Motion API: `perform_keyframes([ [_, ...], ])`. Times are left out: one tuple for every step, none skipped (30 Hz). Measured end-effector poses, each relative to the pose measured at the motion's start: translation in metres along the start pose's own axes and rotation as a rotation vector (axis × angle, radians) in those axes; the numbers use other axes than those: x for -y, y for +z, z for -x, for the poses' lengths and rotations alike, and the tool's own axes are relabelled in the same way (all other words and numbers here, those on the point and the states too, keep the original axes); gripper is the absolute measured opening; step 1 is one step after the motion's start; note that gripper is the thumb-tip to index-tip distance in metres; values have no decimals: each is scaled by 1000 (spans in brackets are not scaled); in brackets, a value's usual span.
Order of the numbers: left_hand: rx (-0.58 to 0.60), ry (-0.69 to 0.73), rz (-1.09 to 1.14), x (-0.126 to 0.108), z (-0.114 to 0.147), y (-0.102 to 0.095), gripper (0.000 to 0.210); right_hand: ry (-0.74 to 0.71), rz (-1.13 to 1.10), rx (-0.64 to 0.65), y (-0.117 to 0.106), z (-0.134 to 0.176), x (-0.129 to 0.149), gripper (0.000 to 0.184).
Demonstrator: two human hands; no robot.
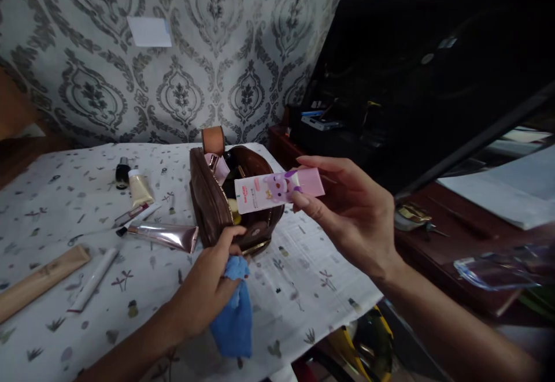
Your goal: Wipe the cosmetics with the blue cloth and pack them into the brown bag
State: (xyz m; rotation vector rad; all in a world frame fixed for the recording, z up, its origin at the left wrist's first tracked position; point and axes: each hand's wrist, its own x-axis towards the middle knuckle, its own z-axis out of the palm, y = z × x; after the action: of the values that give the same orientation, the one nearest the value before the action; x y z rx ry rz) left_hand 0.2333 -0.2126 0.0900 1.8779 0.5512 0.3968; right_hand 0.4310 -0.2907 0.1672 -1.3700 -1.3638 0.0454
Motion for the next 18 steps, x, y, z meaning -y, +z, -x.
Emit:
perform_keyframes([
  [15,5,24,3,0,0,54,-20,24,9,-1,-3,-3,38],
  [26,7,48,6,0,-1,50,-39,50,21,-2,-6,-7,40],
  [34,8,69,9,1,-1,48,-56,79,35,-4,-9,-10,42],
  [36,7,79,12,1,-1,47,-73,113,49,-5,-13,-13,44],
  [32,4,73,15,1,-1,48,-92,152,63,-6,-17,-15,44],
  [31,3,57,18,2,-1,50,-113,195,78,-7,-21,-18,42],
  [33,4,34,21,2,-1,53,-135,241,97,-7,-24,-20,39],
  [39,7,10,24,2,0,58,-153,292,123,-8,-28,-21,34],
  [44,8,-12,26,2,0,63,-166,344,158,-7,-31,-23,29],
  [49,7,-28,29,2,1,67,-175,395,194,-7,-33,-24,25],
  [54,3,-37,31,2,1,71,-179,441,234,-5,-36,-26,21],
  [60,0,-40,33,2,2,73,-185,483,271,-3,-37,-28,18],
  [64,0,-42,35,2,2,74,-192,521,308,-1,-39,-30,17],
  [67,6,-44,38,2,2,75,-202,557,344,2,-41,-32,16],
  [71,17,-45,40,1,2,77,-212,592,379,5,-42,-35,16],
  [80,31,-46,42,1,2,78,-220,633,417,8,-44,-37,16],
  [92,42,-45,43,0,2,78,-227,678,453,11,-46,-39,16],
  [104,50,-41,45,0,1,79,-233,725,486,14,-48,-41,16],
])
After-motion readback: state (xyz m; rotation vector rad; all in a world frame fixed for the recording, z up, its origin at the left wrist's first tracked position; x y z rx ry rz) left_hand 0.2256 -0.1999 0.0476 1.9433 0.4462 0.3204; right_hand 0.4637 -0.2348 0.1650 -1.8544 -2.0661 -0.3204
